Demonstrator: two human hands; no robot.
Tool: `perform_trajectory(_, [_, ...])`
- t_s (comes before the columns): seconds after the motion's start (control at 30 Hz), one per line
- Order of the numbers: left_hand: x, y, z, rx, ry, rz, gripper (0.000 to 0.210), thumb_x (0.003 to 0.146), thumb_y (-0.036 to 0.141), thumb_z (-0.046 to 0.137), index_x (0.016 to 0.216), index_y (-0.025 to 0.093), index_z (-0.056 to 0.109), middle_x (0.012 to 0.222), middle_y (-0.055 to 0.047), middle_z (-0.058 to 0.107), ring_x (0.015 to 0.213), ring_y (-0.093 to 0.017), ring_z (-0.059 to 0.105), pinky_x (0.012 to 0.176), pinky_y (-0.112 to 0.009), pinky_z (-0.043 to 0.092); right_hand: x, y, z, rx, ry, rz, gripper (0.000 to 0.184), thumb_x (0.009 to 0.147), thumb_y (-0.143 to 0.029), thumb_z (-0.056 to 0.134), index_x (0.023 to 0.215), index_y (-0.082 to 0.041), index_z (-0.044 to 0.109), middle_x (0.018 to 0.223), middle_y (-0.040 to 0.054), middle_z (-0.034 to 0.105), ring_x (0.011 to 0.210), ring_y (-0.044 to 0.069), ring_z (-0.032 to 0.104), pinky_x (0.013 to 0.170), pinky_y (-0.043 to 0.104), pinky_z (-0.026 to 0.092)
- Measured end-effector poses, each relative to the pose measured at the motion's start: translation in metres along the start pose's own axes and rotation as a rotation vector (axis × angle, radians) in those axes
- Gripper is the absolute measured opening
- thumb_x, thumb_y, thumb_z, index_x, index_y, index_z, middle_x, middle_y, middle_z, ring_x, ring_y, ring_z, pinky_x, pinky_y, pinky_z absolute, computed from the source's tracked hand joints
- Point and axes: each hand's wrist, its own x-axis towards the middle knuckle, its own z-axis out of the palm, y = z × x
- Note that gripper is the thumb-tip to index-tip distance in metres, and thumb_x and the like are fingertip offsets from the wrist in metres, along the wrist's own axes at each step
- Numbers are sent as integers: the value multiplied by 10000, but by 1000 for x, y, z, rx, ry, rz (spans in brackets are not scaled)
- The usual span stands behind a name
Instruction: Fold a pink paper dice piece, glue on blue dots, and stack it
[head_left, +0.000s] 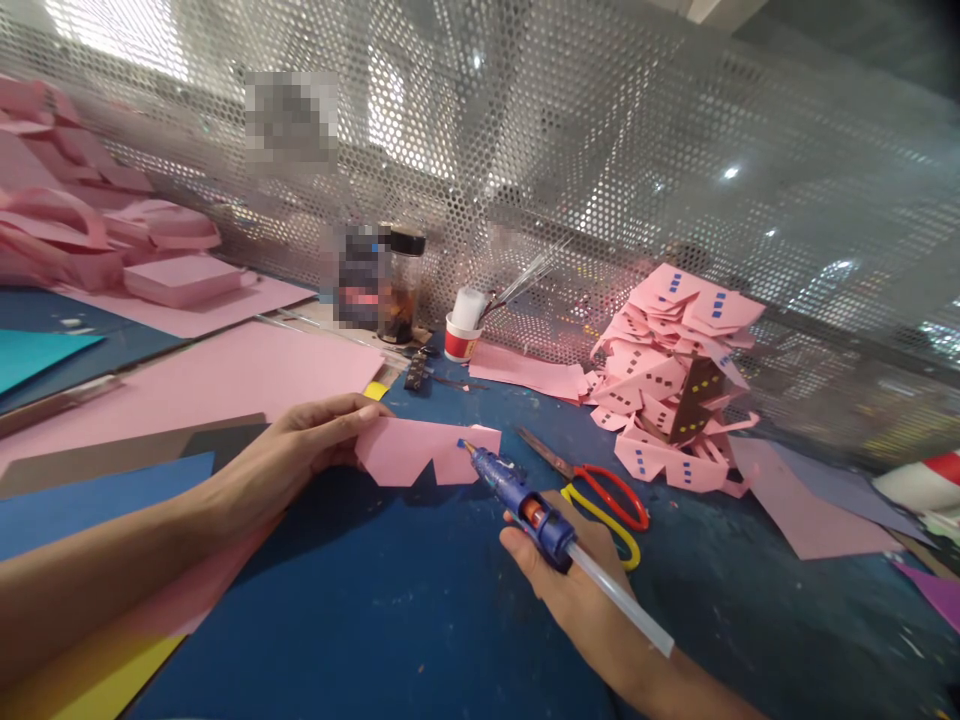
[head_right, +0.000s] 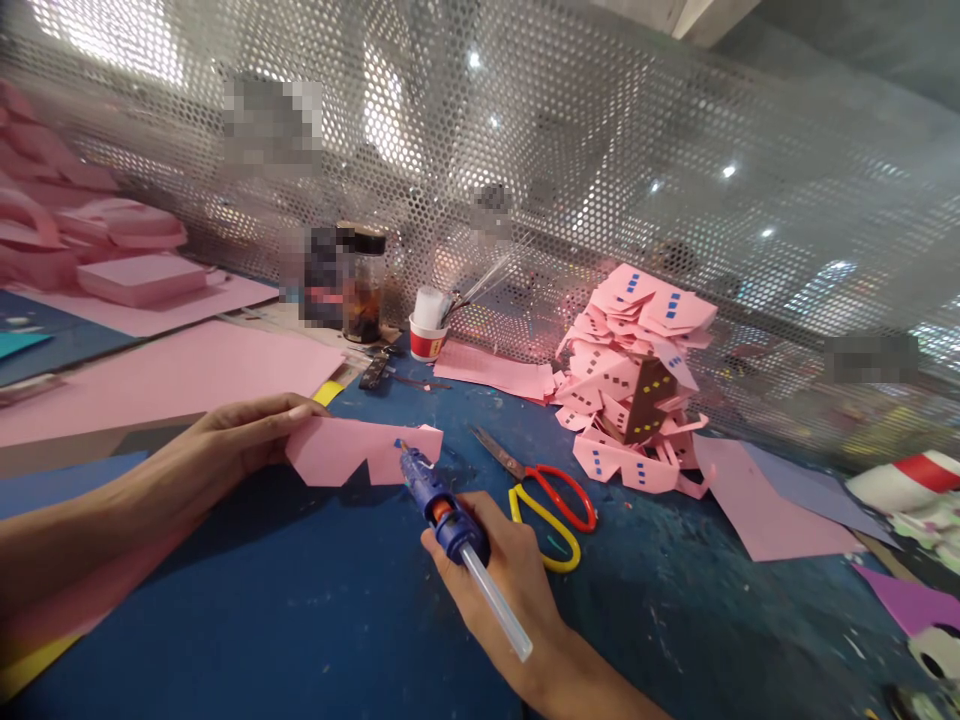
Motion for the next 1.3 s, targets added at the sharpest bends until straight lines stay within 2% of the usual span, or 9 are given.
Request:
perform_trajectory(0.2, [-2, 3, 4, -16, 12, -23, 305, 807, 474, 737, 913, 192, 693, 812, -25, 675, 740, -163, 625, 662, -228, 512, 0, -3, 0, -8, -13, 22, 207, 892, -398, 618, 882, -193, 645, 545, -57, 503, 444, 89, 469, 413, 190, 368])
perform_trajectory(0.37, [-2, 3, 4, 3, 17, -30, 324, 801, 488, 736, 933, 194, 697, 835, -38, 689, 771, -181, 635, 671, -240, 517, 0, 1, 0, -35, -9, 2, 205, 886, -399, 630, 890, -196, 659, 582, -33, 572, 473, 100, 501, 436, 194, 402])
perform_trajectory(0.67, [1, 0, 1, 4, 9, -7, 313, 811, 475, 735, 935, 189, 712, 817, -18, 675, 753, -153, 619, 674, -212, 511, 0, 0, 1, -26, -19, 4, 199, 886, -387, 630, 929, -200, 683, 596, -31, 597, 470, 97, 510, 433, 190, 395])
perform_trajectory(1.3, [0, 3, 3, -5, 20, -5, 305, 808, 479, 737, 893, 188, 703, 827, -23, 671, 743, -160, 623, 666, -224, 524, -3, 4, 0, -42, 10, 1, 248, 898, -454, 621, 933, -212, 662, 577, -40, 558, 462, 99, 495, 435, 196, 398])
